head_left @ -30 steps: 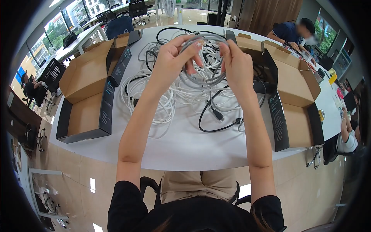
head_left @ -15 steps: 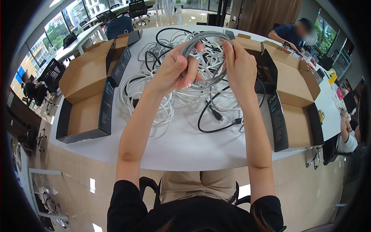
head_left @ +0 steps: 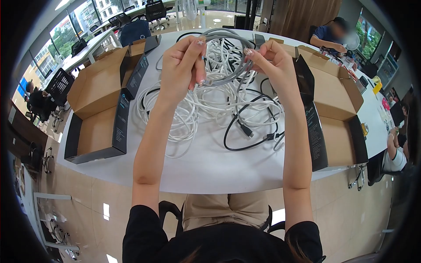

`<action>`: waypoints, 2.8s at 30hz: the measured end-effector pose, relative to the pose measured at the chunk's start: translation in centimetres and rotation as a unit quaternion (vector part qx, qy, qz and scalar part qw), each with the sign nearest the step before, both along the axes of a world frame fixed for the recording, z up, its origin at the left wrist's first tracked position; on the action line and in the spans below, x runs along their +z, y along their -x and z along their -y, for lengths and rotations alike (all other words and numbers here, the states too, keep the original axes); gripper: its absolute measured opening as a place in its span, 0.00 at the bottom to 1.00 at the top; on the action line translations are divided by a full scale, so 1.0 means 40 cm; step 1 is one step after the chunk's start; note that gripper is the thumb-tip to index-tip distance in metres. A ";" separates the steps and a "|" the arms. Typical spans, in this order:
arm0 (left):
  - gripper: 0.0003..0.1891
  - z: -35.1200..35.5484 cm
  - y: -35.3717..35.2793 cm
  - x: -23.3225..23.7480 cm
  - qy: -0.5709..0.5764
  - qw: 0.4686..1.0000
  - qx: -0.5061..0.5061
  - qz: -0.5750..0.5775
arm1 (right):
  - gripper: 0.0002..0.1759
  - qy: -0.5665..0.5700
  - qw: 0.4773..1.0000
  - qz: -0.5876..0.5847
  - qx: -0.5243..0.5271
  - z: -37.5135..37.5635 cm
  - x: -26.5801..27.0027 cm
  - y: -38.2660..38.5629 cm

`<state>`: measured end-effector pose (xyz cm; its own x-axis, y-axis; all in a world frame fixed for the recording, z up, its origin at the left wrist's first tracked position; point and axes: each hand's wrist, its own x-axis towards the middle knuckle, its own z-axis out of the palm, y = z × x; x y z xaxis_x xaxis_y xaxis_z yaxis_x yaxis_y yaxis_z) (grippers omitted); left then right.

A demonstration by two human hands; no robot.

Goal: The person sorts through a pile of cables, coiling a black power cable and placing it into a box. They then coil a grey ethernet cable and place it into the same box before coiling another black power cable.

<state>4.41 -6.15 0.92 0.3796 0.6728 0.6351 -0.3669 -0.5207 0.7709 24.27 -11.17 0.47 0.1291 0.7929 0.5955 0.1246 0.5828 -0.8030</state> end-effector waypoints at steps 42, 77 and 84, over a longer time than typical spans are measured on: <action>0.15 -0.101 -0.096 -0.170 -0.316 0.868 0.153 -0.350 | 0.34 -0.454 0.810 -0.369 0.026 0.526 0.091 -0.548; 0.13 -0.146 0.005 -0.127 -0.202 0.927 0.218 -0.230 | 0.32 -0.442 0.778 -0.433 -0.105 0.418 0.051 -0.620; 0.29 0.016 0.074 -0.090 -0.318 0.766 0.211 -0.517 | 0.32 -0.386 0.824 -0.379 -0.170 0.307 0.097 -0.466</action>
<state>1.47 -6.78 -2.66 0.7350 0.5536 0.3915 0.5732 -0.8157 0.0774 42.89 -23.47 4.33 0.8320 0.0572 0.5518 0.0192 0.9911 -0.1316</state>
